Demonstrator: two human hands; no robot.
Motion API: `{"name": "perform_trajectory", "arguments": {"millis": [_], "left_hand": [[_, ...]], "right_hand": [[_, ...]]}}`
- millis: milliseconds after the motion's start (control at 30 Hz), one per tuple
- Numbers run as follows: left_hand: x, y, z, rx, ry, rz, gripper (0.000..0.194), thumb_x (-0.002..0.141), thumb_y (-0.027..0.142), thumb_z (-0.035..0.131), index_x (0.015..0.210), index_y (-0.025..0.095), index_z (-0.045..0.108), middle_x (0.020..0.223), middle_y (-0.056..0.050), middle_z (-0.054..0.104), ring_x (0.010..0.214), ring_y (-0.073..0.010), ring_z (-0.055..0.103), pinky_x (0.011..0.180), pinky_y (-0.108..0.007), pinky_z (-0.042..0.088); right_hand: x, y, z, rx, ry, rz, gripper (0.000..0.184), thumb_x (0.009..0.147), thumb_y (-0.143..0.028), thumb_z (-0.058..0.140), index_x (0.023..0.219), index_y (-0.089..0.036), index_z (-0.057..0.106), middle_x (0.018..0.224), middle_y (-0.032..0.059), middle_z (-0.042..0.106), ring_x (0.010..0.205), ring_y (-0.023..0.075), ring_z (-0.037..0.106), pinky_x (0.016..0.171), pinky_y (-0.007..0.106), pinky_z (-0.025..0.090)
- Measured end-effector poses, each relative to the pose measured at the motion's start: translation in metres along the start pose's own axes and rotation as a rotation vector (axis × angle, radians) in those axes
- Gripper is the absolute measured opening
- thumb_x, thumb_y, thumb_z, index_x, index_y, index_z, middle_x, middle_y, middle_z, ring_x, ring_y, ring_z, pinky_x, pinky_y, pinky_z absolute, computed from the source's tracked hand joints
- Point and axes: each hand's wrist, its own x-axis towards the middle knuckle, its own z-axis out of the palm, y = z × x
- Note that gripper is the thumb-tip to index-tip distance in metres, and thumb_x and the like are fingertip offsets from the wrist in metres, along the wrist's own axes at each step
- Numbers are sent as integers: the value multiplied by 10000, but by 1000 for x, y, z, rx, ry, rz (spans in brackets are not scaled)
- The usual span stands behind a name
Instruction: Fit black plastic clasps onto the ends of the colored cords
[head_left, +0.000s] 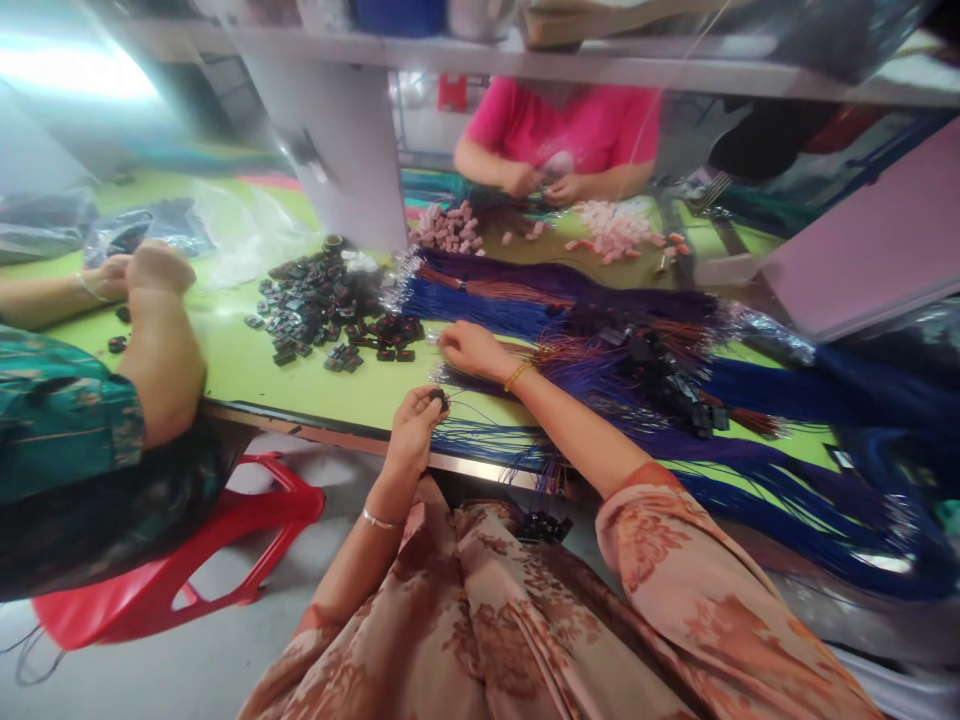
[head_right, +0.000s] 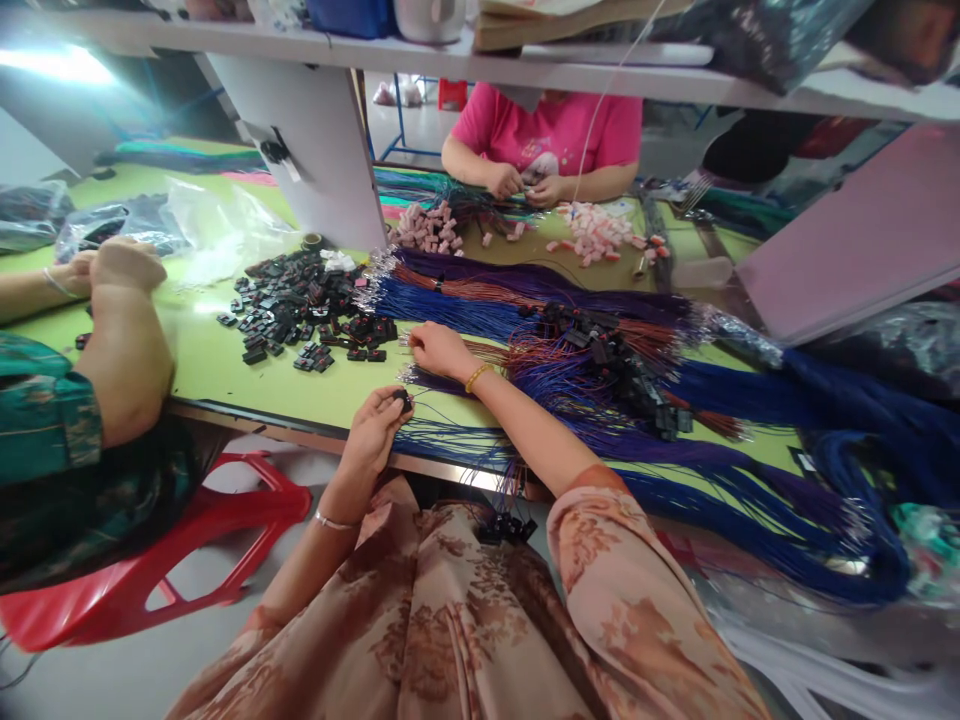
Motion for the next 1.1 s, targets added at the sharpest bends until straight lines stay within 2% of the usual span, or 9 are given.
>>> {"name": "perform_trajectory", "arguments": {"millis": [167,267,433,567,733,933,1100], "left_hand": [[-2,1,0,-3,-12,-7,286,655,207,751,897,172,603,811,-5,642,756,-102,608,747,-246,485],[-3,2,-1,-4,-15,-12,291,659,209,750,906,167,601,815,-8,640,761,-101,608,745,-243,484],[-5,4,2,-1,-33,-12,281,672,214,742,912,167,604,828,-11,640,764,-99,605,750,-239,485],[-4,5,7,-22,-54,-8,272,671,208,742,903,171,604,831,-10,636,766,-97,602,756,-238,487],[0,2,9,-85,-90,-30,277,675,213,739,917,189,607,867,-15,630,808,-106,603,813,-263,488],[5,-1,10,-134,-133,-52,261,701,212,723,938,191,615,943,-29,630,851,-112,601,872,-287,471],[5,-2,13,-138,-149,-57,256,711,194,710,949,188,617,957,-31,618,887,-124,601,919,-314,461]], "right_hand": [[3,-2,8,-155,-78,86,265,875,-218,428,959,-129,663,1049,178,644,886,258,601,773,325,415],[4,0,8,-116,-42,98,280,887,-214,409,1000,-101,639,995,183,665,835,241,601,748,314,411],[7,7,-2,205,112,-14,200,833,-232,455,858,-125,622,769,41,646,659,134,508,630,240,349],[-4,1,-10,482,120,-119,178,782,-254,479,750,-127,599,681,-13,575,614,93,442,601,209,330],[-39,-10,-15,653,108,-99,128,729,-240,514,699,-136,584,608,-41,507,569,78,404,564,201,316],[-72,-14,-15,601,144,-58,134,708,-256,546,644,-145,584,557,-54,452,527,74,355,524,208,270],[-82,-18,-13,462,160,-34,110,718,-242,544,660,-159,587,581,-40,497,536,85,383,531,220,265]]}}
